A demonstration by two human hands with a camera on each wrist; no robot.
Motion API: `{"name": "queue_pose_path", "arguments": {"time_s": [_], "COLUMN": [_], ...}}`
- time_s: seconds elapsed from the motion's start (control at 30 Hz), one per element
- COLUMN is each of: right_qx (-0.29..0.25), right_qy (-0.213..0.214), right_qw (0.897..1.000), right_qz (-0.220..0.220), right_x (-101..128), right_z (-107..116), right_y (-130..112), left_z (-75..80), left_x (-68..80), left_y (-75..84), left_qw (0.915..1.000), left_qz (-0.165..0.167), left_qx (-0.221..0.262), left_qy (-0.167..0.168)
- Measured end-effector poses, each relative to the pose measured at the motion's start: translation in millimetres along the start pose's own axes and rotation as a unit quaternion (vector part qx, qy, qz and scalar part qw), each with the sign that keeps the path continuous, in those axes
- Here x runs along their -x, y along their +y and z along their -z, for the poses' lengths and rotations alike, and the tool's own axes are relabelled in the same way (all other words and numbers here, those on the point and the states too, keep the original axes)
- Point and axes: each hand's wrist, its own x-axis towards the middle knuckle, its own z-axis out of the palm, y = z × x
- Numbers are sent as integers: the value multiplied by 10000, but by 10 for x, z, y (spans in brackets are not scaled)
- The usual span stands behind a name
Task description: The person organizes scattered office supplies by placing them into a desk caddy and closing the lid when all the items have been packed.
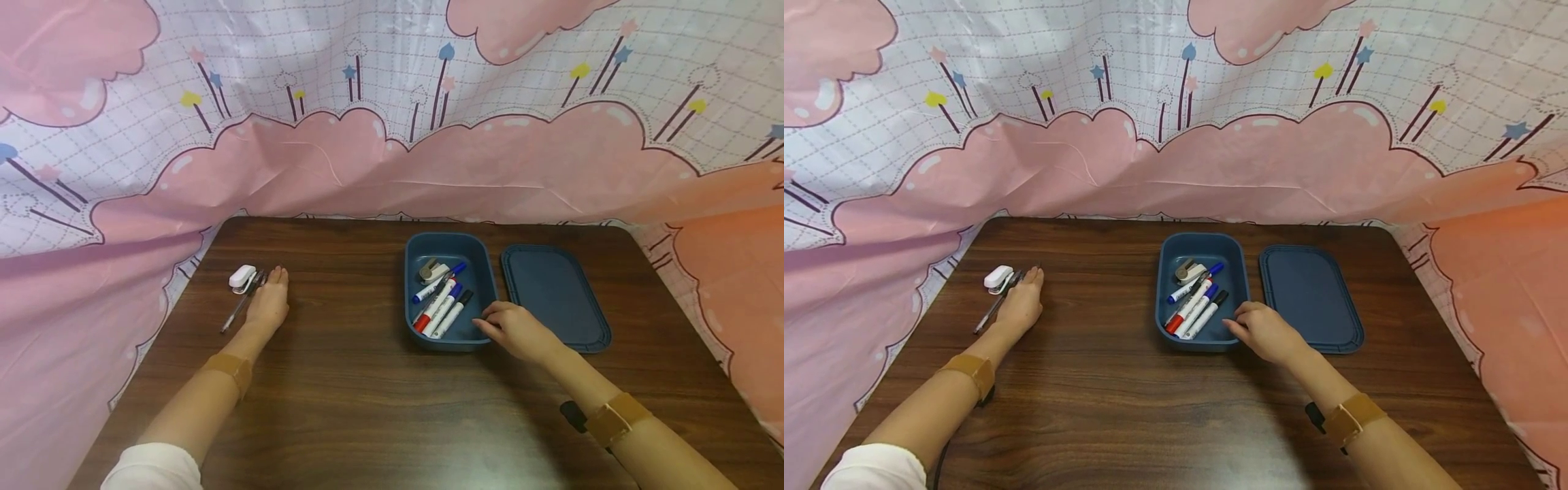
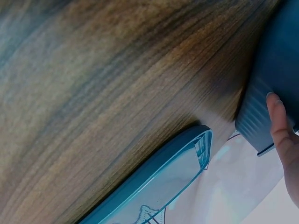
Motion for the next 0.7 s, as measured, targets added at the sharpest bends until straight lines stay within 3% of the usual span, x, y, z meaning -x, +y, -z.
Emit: {"name": "queue_pose_path", "arguments": {"time_s": [0.2, 0.37, 0.7], "right_qx": [62, 48, 42], "right_qy": [67, 26, -101], "right_qw": [10000, 10000, 9999], "right_qz": [21, -44, -90], "right_x": [-5, -11, -7], "right_z": [-6, -9, 8], "right_y": [11, -6, -17], "left_z": [167, 291, 456], "left_x": [-99, -138, -182], "left_y": [100, 231, 797], "left_qw": [9989, 9978, 9921], "left_qz": [-282, -350, -981], "left_qx": [130, 379, 421], "left_qy": [363, 409, 654]}}
